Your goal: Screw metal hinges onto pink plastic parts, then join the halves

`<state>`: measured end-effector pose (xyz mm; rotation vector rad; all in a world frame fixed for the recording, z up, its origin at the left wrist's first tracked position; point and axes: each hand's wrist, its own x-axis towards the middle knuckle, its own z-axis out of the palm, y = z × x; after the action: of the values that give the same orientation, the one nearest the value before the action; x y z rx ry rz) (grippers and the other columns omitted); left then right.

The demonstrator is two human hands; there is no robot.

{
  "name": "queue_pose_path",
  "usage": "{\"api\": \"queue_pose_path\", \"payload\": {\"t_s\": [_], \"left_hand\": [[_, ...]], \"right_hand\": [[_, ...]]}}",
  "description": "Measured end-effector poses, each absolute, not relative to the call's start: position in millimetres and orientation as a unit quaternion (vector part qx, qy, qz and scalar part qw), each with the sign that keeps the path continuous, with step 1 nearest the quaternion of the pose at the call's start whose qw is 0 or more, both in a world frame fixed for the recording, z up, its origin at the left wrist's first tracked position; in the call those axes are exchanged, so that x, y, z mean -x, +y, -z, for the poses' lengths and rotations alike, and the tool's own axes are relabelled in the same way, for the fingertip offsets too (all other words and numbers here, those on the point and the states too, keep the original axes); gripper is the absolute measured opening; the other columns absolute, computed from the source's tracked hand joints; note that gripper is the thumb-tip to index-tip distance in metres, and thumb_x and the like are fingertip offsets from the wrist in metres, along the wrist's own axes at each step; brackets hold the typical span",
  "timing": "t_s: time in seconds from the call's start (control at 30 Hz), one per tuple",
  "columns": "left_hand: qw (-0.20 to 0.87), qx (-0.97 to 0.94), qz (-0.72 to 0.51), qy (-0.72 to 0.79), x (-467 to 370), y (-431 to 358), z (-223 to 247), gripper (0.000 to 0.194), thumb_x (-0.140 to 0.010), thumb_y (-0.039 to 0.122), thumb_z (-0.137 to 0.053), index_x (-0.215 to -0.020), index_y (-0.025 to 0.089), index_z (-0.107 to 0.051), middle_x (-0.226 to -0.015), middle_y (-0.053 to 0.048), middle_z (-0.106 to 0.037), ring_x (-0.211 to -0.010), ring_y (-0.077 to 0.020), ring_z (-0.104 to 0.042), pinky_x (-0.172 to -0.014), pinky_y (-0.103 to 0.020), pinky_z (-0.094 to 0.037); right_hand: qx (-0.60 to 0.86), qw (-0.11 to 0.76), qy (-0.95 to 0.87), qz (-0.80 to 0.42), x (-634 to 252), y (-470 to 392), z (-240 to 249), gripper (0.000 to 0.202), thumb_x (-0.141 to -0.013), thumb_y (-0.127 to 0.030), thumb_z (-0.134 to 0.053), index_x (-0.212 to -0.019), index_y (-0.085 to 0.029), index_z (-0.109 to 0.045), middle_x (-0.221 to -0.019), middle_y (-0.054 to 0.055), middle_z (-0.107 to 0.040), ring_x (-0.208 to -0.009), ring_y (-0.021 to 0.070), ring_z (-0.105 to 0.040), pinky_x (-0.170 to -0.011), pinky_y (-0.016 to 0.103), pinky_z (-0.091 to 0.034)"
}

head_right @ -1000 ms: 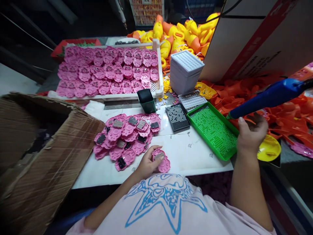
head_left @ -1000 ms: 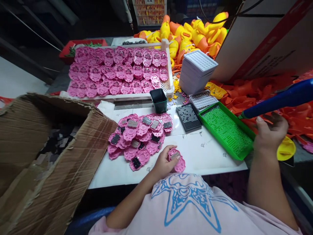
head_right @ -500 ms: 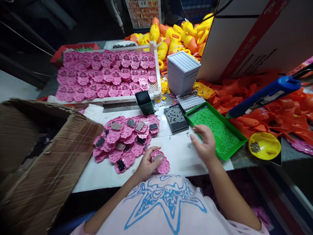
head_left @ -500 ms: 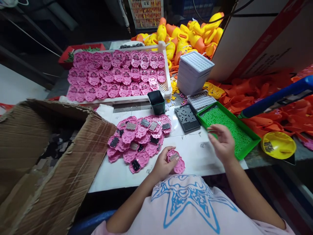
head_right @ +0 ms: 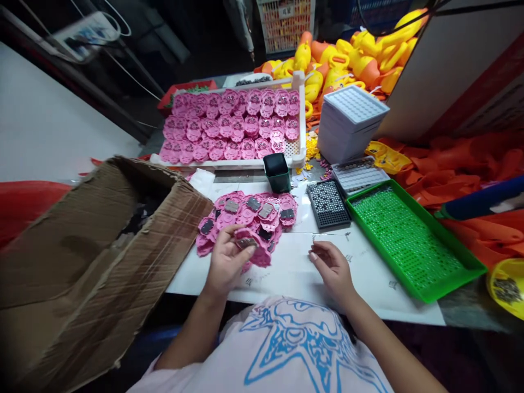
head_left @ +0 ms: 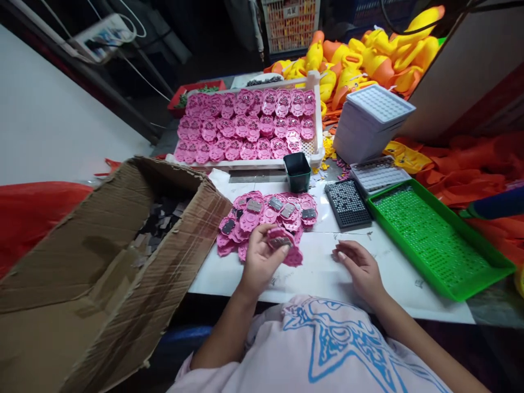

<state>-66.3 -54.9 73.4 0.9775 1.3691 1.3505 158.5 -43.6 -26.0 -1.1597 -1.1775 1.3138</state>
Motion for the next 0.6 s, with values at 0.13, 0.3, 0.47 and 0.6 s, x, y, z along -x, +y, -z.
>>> {"api": "queue_pose_path", "payload": {"t_s": [0.13, 0.3, 0.47, 0.6], "left_hand": [[0.327, -0.379, -0.634, 0.589, 100.4, -43.6, -79.6, 0.043, -0.068, 0.032, -0.072, -0.105, 0.022, -0.052, -0.088, 0.000, -0.063, -0.077, -0.0127, -0.061, -0.074, -0.025, -0.050], [0.103, -0.379, -0.700, 0.596, 130.9, -27.1, -78.7, 0.034, -0.071, 0.036, -0.069, -0.095, 0.021, -0.051, -0.092, -0.001, -0.060, -0.081, -0.0131, -0.062, -0.078, -0.028, -0.051], [0.022, -0.554, -0.582, 0.595, 145.2, -17.7, -78.1, 0.029, -0.084, 0.025, -0.056, -0.110, 0.020, -0.043, -0.114, -0.009, -0.058, -0.106, -0.0196, -0.060, -0.088, -0.038, -0.050], [-0.041, -0.656, -0.419, 0.627, 151.4, -11.8, -76.8, 0.031, -0.084, 0.017, -0.053, -0.115, 0.017, -0.047, -0.106, -0.010, -0.062, -0.104, -0.0189, -0.060, -0.093, -0.036, -0.047]], "right_hand": [[0.483, 0.486, -0.487, -0.541, -158.3, -43.8, 27.5, 0.026, -0.079, -0.034, -0.067, -0.103, -0.025, -0.062, -0.097, 0.006, -0.063, -0.087, 0.0200, -0.063, -0.080, 0.038, -0.054], [0.487, 0.477, -0.496, -0.537, -158.4, -43.9, 27.7, 0.025, -0.079, -0.033, -0.066, -0.103, -0.026, -0.063, -0.095, 0.005, -0.063, -0.085, 0.0194, -0.062, -0.079, 0.037, -0.053], [0.489, 0.470, -0.508, -0.531, -159.5, -44.5, 28.6, 0.024, -0.080, -0.031, -0.066, -0.103, -0.026, -0.063, -0.096, 0.005, -0.062, -0.086, 0.0198, -0.062, -0.079, 0.037, -0.052], [0.487, 0.465, -0.516, -0.530, -160.0, -44.7, 29.9, 0.024, -0.081, -0.031, -0.064, -0.104, -0.026, -0.062, -0.096, 0.006, -0.061, -0.087, 0.0205, -0.062, -0.080, 0.039, -0.052]]}}
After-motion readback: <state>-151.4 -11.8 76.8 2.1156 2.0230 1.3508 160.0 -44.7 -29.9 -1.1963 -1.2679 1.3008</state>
